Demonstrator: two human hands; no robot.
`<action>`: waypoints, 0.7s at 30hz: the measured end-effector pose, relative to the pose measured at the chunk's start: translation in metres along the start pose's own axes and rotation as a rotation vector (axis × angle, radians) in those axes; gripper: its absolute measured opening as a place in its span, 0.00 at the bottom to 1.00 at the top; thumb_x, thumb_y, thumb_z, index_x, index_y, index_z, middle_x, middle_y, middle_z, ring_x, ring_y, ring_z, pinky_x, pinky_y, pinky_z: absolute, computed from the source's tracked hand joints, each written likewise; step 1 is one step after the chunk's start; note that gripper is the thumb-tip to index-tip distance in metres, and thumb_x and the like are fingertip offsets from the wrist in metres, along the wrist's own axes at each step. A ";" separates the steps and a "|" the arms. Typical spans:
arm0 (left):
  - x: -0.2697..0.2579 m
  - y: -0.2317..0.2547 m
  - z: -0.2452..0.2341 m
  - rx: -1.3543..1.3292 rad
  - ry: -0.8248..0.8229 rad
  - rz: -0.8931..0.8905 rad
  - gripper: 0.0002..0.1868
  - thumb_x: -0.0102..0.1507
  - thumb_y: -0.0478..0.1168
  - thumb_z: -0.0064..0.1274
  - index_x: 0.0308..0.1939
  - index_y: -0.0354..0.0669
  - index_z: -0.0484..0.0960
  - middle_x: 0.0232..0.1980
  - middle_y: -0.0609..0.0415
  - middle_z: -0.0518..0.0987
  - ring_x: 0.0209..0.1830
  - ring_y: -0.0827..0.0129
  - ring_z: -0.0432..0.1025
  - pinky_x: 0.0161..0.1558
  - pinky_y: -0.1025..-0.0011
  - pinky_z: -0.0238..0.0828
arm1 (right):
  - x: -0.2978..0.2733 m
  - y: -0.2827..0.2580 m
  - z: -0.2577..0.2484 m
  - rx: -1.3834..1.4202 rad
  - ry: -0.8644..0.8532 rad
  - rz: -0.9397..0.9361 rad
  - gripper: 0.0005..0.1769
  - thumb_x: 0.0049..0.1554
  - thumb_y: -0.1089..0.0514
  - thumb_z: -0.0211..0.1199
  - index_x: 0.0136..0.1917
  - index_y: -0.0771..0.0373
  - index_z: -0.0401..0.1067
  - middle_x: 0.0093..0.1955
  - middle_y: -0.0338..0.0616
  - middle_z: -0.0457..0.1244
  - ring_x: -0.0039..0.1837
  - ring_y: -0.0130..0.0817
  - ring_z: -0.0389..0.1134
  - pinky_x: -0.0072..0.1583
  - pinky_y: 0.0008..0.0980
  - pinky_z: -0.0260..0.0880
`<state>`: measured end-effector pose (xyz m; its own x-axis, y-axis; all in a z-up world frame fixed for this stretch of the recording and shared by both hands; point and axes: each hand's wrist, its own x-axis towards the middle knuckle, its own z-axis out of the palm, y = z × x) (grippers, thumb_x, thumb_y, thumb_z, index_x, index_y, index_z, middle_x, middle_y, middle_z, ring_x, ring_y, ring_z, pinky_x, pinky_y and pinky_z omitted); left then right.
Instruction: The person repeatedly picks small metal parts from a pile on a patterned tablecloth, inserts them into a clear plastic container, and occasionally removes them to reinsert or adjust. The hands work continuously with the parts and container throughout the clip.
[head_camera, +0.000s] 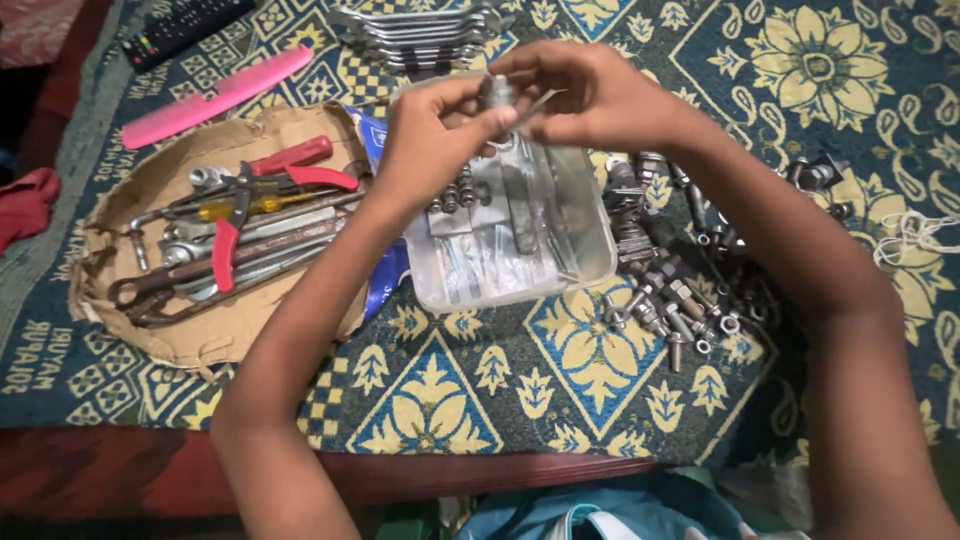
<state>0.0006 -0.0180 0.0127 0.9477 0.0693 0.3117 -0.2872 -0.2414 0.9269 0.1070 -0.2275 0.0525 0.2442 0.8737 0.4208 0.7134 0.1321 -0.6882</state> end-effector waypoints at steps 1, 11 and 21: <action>0.000 0.000 0.000 -0.032 -0.015 -0.007 0.14 0.65 0.38 0.63 0.52 0.33 0.84 0.40 0.57 0.84 0.37 0.79 0.79 0.38 0.78 0.82 | -0.003 -0.002 0.000 -0.104 0.006 -0.081 0.32 0.56 0.62 0.69 0.69 0.74 0.63 0.57 0.53 0.65 0.59 0.40 0.70 0.60 0.37 0.75; 0.000 -0.001 0.001 0.214 0.321 0.272 0.15 0.73 0.44 0.54 0.56 0.36 0.82 0.45 0.56 0.78 0.40 0.76 0.75 0.43 0.74 0.75 | 0.005 -0.005 0.023 -0.485 0.171 -0.059 0.30 0.53 0.58 0.79 0.65 0.69 0.71 0.56 0.54 0.64 0.57 0.44 0.72 0.55 0.34 0.79; 0.006 -0.014 -0.001 0.222 0.460 0.349 0.14 0.76 0.44 0.48 0.46 0.35 0.80 0.42 0.53 0.75 0.39 0.70 0.71 0.45 0.70 0.69 | 0.026 0.017 0.044 -0.723 -0.165 0.113 0.21 0.43 0.52 0.77 0.45 0.67 0.78 0.45 0.57 0.66 0.46 0.56 0.70 0.49 0.48 0.72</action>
<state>0.0097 -0.0131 0.0018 0.6314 0.3481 0.6930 -0.4872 -0.5171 0.7037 0.0967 -0.1823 0.0260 0.2805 0.9301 0.2371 0.9575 -0.2536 -0.1378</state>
